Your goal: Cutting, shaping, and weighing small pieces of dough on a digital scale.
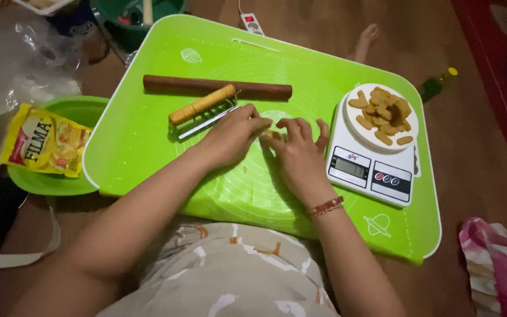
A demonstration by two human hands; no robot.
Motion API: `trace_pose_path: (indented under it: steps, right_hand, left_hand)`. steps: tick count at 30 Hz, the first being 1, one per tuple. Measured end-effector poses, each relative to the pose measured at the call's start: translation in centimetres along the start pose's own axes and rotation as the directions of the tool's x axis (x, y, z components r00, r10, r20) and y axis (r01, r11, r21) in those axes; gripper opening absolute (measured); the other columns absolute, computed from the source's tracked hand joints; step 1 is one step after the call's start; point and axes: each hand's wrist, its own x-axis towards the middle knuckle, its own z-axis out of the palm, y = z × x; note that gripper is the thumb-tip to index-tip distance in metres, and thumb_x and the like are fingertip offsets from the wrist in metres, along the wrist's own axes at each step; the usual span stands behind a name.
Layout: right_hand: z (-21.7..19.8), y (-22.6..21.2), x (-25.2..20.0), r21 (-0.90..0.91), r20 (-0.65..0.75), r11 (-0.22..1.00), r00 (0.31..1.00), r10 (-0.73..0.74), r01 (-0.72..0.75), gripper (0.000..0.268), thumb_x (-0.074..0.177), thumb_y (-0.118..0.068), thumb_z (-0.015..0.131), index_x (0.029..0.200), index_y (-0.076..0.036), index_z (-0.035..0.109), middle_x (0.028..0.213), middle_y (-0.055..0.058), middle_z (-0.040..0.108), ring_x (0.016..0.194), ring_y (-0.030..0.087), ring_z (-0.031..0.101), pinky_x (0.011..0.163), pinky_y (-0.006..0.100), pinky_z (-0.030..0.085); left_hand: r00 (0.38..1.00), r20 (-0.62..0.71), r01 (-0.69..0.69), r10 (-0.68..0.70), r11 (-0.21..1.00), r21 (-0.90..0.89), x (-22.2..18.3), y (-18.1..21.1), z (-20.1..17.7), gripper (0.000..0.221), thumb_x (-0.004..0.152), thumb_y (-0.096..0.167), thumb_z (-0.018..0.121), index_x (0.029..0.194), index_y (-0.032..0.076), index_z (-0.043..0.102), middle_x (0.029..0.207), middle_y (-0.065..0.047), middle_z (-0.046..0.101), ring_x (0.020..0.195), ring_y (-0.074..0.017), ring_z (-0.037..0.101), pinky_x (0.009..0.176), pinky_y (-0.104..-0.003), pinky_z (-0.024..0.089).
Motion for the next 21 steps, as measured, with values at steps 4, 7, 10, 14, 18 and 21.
trace_pose_path:
  steps: [4, 7, 10, 14, 18, 21]
  right_hand:
    - [-0.4, 0.2, -0.2, -0.040, -0.039, 0.999, 0.999, -0.028, 0.027, 0.022, 0.092, -0.016, 0.065, 0.107, -0.027, 0.077, 0.123, 0.000, 0.062, 0.128, 0.023, 0.052, 0.117, 0.059, 0.017]
    - [-0.9, 0.2, -0.3, -0.044, -0.017, 0.999, 1.000, -0.011, 0.010, 0.024, 0.089, -0.013, 0.067, 0.108, -0.026, 0.076, 0.120, 0.000, 0.062, 0.129, 0.022, 0.053, 0.119, 0.058, 0.017]
    - [-1.5, 0.3, -0.6, 0.004, -0.005, 1.000, 1.000, 0.029, -0.029, 0.014, 0.084, -0.021, 0.074, 0.097, -0.022, 0.075, 0.117, 0.003, 0.062, 0.125, 0.025, 0.052, 0.115, 0.060, 0.017]
    - [-1.8, 0.9, -1.8, 0.030, -0.006, 0.998, 0.998, 0.062, -0.062, 0.013, 0.087, -0.019, 0.075, 0.099, -0.023, 0.075, 0.117, 0.001, 0.063, 0.125, 0.022, 0.053, 0.116, 0.059, 0.017]
    - [-2.0, 1.2, -1.8, 0.101, 0.029, 0.989, 0.994, 0.108, -0.110, 0.018, 0.083, -0.016, 0.074, 0.100, -0.022, 0.075, 0.119, 0.001, 0.064, 0.126, 0.023, 0.053, 0.116, 0.058, 0.018]
    - [-1.8, 1.0, -1.4, 0.174, 0.030, 0.979, 0.994, 0.107, -0.110, 0.018, 0.086, -0.022, 0.076, 0.104, -0.019, 0.072, 0.122, 0.003, 0.064, 0.126, 0.024, 0.052, 0.115, 0.058, 0.019]
  left_hand:
    - [0.998, -0.036, -0.044, 0.045, 0.999, 0.020, 0.0, -0.8, 0.5, 0.031, 0.086, 0.004, 0.066, 0.116, 0.007, 0.074, 0.105, -0.015, 0.064, 0.098, -0.0344, 0.064, 0.084, -0.044, 0.051]
    - [0.998, -0.046, -0.048, 0.048, 0.999, 0.008, 0.0, -1.1, 0.9, 0.032, 0.086, 0.001, 0.066, 0.116, 0.008, 0.074, 0.106, -0.014, 0.064, 0.099, -0.0332, 0.064, 0.085, -0.043, 0.052]
    - [0.998, -0.050, -0.041, 0.042, 0.999, 0.014, 0.0, -1.0, 0.7, 0.024, 0.092, 0.005, 0.068, 0.115, 0.009, 0.075, 0.106, -0.014, 0.064, 0.100, -0.0325, 0.064, 0.088, -0.042, 0.052]
    - [0.998, -0.002, -0.057, 0.057, 0.998, -0.022, 0.0, -0.1, -0.2, 0.029, 0.088, 0.013, 0.074, 0.116, 0.006, 0.073, 0.104, -0.014, 0.063, 0.098, -0.0327, 0.064, 0.087, -0.043, 0.052]
    - [1.000, 0.013, -0.024, 0.024, 0.999, -0.037, 0.2, 0.2, -0.3, 0.036, 0.085, 0.019, 0.078, 0.118, 0.007, 0.073, 0.106, -0.014, 0.065, 0.099, -0.0329, 0.065, 0.086, -0.042, 0.052]
    - [1.000, -0.022, -0.005, 0.004, 0.998, -0.061, 0.4, 0.0, 0.1, 0.037, 0.085, 0.019, 0.078, 0.119, 0.006, 0.072, 0.109, -0.014, 0.069, 0.101, -0.0324, 0.067, 0.088, -0.042, 0.053]
